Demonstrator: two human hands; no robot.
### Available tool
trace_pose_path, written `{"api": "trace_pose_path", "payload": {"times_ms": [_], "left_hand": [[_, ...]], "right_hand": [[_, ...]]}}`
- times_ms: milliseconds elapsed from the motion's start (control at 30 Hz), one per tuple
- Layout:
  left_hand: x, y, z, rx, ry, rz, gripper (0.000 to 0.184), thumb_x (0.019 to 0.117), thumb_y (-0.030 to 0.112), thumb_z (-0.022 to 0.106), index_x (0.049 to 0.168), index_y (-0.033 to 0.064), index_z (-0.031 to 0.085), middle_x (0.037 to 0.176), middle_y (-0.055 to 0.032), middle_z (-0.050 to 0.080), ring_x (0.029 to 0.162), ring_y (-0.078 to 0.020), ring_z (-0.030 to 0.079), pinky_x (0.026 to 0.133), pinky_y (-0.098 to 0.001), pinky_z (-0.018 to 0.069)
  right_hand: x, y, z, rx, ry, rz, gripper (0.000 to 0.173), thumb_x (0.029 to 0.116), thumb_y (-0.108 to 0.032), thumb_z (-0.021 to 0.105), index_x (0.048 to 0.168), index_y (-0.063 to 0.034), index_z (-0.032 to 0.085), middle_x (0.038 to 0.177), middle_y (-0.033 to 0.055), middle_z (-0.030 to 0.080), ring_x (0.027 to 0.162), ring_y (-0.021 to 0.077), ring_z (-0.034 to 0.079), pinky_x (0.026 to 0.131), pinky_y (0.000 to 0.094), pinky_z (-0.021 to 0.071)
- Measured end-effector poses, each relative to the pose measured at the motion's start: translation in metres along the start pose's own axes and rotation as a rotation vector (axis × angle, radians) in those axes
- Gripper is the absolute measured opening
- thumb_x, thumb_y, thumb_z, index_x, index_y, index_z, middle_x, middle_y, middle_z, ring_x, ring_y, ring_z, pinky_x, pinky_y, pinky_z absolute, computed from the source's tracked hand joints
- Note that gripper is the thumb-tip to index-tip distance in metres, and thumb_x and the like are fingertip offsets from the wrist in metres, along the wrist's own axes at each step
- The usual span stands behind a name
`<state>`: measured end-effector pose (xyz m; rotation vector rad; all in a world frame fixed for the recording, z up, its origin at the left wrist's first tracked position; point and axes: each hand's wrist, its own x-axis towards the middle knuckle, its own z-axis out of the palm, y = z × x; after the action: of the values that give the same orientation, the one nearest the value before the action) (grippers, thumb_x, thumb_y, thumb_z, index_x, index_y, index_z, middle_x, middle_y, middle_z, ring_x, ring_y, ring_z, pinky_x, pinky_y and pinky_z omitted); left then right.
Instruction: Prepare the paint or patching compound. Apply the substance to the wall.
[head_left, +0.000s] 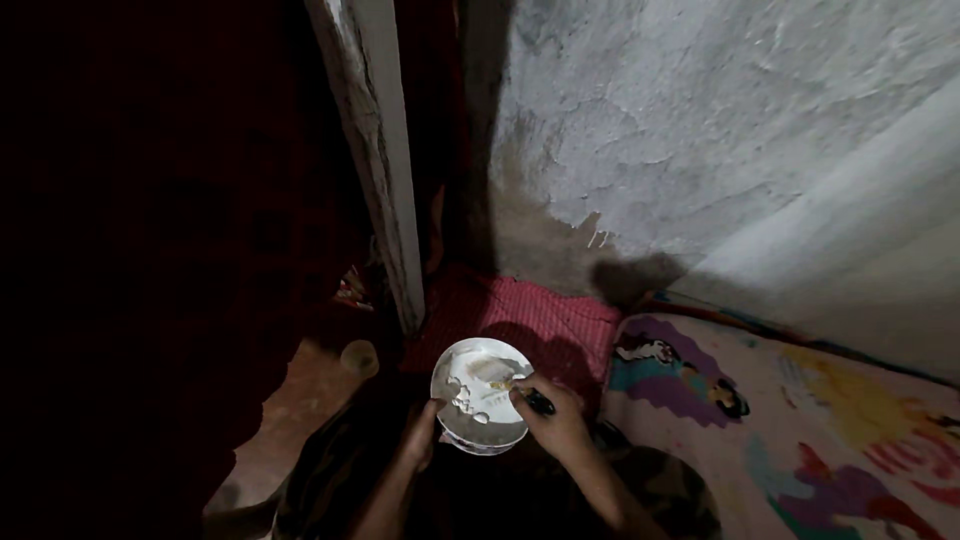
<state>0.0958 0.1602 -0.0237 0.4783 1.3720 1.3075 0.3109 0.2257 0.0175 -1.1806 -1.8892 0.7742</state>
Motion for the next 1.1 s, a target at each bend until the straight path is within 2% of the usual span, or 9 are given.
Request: {"api": "trace_pose_path", "payload": {"times_ms": [133, 300, 400, 533, 667, 833, 900, 967, 1100], "left_hand": [[0.001, -0.003, -0.002, -0.01, 0.043, 0.041, 0.03, 0.0951, 0.018, 0.051, 0.116, -0.0012, 0.058, 0.092, -0.0112, 0.071, 0.077, -0.0176, 0.07, 0.065, -0.0337, 0.0602], [0.008, 0.0, -0.003, 0.031, 0.085, 0.019, 0.034, 0.096, 0.018, 0.052, 0.124, -0.0008, 0.057, 0.094, -0.0129, 0.069, 0.074, -0.0186, 0.069, 0.06, -0.0338, 0.0582], [0.008, -0.003, -0.003, 0.047, 0.064, 0.029, 0.039, 0.0938, 0.019, 0.053, 0.129, 0.0008, 0.056, 0.096, -0.0126, 0.07, 0.074, -0.0181, 0.068, 0.059, -0.0328, 0.0573], [0.008, -0.004, -0.004, 0.068, 0.071, 0.039, 0.032, 0.0949, 0.018, 0.054, 0.121, 0.0, 0.058, 0.089, -0.011, 0.067, 0.068, -0.017, 0.065, 0.057, -0.032, 0.0551], [0.01, -0.008, -0.004, 0.039, 0.054, 0.085, 0.045, 0.0908, 0.021, 0.055, 0.131, 0.0007, 0.054, 0.1, -0.0136, 0.07, 0.079, -0.0196, 0.069, 0.062, -0.035, 0.0587], [0.009, -0.004, -0.003, 0.031, 0.087, 0.098, 0.05, 0.0907, 0.019, 0.056, 0.137, 0.002, 0.051, 0.101, -0.013, 0.069, 0.076, -0.0183, 0.068, 0.062, -0.0338, 0.0583], [0.008, -0.002, -0.004, 0.019, 0.106, 0.094, 0.047, 0.0918, 0.019, 0.056, 0.135, 0.0015, 0.053, 0.1, -0.0132, 0.069, 0.075, -0.0184, 0.068, 0.06, -0.0333, 0.0579], [0.007, 0.002, -0.002, -0.004, 0.127, 0.09, 0.038, 0.0937, 0.02, 0.055, 0.127, 0.0006, 0.056, 0.092, -0.0115, 0.068, 0.069, -0.0165, 0.066, 0.057, -0.0313, 0.0554], [0.01, 0.019, 0.0, 0.003, 0.141, 0.053, 0.031, 0.098, 0.02, 0.055, 0.121, -0.0009, 0.058, 0.089, -0.0123, 0.067, 0.069, -0.0178, 0.064, 0.058, -0.0327, 0.0546]], "right_hand": [[-0.01, 0.003, -0.009, -0.002, -0.017, 0.006, 0.019, 0.0877, -0.024, 0.069, 0.094, -0.0069, 0.075, 0.084, 0.0033, 0.072, 0.077, 0.0066, 0.067, 0.071, 0.0252, 0.0577], [-0.001, -0.015, -0.044, 0.127, -0.028, 0.07, 0.018, 0.0864, -0.014, 0.07, 0.1, -0.003, 0.075, 0.088, 0.0038, 0.074, 0.07, 0.0041, 0.069, 0.064, 0.0224, 0.0605], [0.008, -0.014, -0.059, 0.067, -0.012, 0.014, 0.026, 0.0864, -0.014, 0.068, 0.108, -0.0019, 0.075, 0.096, 0.006, 0.075, 0.08, 0.0032, 0.069, 0.074, 0.0215, 0.0585], [0.016, -0.008, -0.064, 0.065, -0.003, 0.023, 0.025, 0.0841, -0.011, 0.068, 0.105, -0.002, 0.076, 0.094, 0.0055, 0.075, 0.079, 0.002, 0.068, 0.073, 0.0197, 0.0574], [0.021, -0.002, -0.063, 0.081, 0.009, 0.052, 0.023, 0.0844, -0.011, 0.068, 0.104, -0.0016, 0.076, 0.094, 0.0058, 0.075, 0.081, 0.0029, 0.068, 0.074, 0.0212, 0.057], [0.028, -0.001, -0.059, 0.13, 0.032, 0.035, 0.021, 0.0836, -0.008, 0.069, 0.102, -0.0012, 0.076, 0.093, 0.0039, 0.075, 0.078, 0.0004, 0.067, 0.071, 0.0181, 0.0564], [0.032, -0.002, -0.056, 0.139, 0.027, 0.036, 0.021, 0.0833, -0.006, 0.069, 0.102, -0.0007, 0.076, 0.093, 0.0043, 0.075, 0.079, 0.0002, 0.067, 0.072, 0.0175, 0.0561], [0.038, -0.005, -0.055, 0.15, 0.005, 0.092, 0.02, 0.0846, -0.005, 0.069, 0.103, -0.0002, 0.076, 0.092, 0.005, 0.074, 0.076, 0.0014, 0.066, 0.07, 0.0188, 0.0562], [0.051, -0.009, -0.052, 0.204, -0.002, 0.179, 0.018, 0.0878, -0.001, 0.067, 0.105, 0.0027, 0.074, 0.089, 0.0072, 0.073, 0.07, 0.0054, 0.067, 0.066, 0.023, 0.0582]]}}
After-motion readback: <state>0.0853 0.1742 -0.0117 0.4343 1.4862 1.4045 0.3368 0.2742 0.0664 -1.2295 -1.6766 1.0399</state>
